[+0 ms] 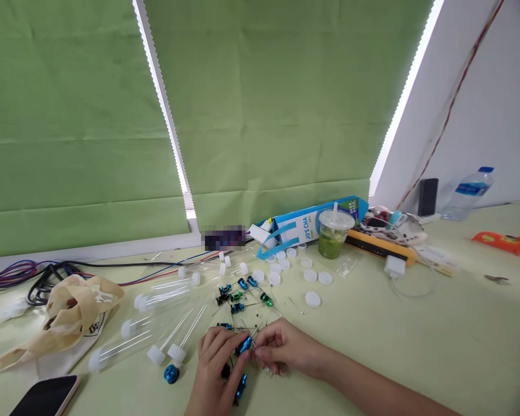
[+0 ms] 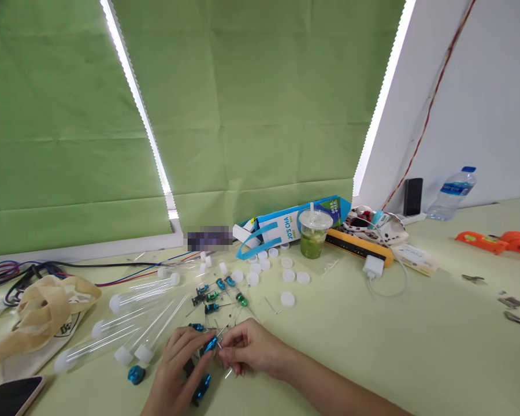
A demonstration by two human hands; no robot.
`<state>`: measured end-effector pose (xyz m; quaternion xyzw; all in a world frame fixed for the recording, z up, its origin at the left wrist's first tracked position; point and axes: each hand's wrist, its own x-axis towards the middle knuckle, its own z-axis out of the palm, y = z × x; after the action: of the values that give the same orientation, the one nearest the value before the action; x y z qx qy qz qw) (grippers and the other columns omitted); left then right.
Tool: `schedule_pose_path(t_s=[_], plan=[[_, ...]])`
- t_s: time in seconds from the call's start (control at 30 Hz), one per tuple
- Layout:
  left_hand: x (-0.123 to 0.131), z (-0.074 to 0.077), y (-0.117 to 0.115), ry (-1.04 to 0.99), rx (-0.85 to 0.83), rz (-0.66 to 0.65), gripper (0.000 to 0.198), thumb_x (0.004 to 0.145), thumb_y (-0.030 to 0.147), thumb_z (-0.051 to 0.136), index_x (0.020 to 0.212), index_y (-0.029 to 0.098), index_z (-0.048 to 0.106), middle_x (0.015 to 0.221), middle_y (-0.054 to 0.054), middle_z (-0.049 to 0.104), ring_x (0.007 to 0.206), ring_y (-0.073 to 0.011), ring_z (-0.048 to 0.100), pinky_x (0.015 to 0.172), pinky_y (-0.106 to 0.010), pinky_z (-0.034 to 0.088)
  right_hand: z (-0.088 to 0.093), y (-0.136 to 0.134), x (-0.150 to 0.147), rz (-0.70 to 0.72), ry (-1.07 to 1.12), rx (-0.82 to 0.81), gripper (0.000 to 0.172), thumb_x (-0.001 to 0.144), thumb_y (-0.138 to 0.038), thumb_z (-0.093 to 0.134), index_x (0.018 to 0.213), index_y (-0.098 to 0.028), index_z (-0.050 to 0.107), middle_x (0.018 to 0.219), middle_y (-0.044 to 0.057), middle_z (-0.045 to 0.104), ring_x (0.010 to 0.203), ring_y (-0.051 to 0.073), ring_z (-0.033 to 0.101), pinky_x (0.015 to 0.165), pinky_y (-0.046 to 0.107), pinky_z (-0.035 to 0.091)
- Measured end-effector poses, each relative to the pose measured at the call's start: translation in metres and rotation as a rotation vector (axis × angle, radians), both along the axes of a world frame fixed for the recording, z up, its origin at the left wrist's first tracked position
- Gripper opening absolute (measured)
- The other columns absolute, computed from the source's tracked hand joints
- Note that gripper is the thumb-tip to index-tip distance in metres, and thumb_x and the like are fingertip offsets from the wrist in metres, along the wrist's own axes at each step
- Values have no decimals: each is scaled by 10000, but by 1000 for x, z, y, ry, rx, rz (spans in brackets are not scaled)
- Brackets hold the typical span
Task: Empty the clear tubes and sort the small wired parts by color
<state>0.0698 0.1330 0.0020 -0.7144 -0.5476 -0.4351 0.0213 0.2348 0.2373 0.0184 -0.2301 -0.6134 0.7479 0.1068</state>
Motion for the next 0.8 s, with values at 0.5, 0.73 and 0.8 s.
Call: schedule_pose_path(t_s=[0.5,0.73,0.8], plan=[[7,-5,0,46,-106,42,340,882,251,407,1193,256,544,867,-82,606,875,-235,509,737,-374,391,-7,-2,-1,-57,-40,-20,334,592,-381,749,737,-132,580,598,-30,581,406,33,423,359,148,290],[7,-11,1,63,-73,43,351,886,252,392,1208,239,531,867,-83,595,862,-224,499,740,-371,380,-5,-4,-1,-100,-108,39,329,573,-360,762,730,-123,597,579,-30,563,457,39,432,377,135,285],[6,-12,1,63,-68,50,351,888,249,383,1207,240,532,876,-84,596,868,-224,496,745,-375,377,-4,-3,-1,-112,-98,39,330,567,-361,764,722,-122,597,578,-28,564,464,43,442,375,136,283]])
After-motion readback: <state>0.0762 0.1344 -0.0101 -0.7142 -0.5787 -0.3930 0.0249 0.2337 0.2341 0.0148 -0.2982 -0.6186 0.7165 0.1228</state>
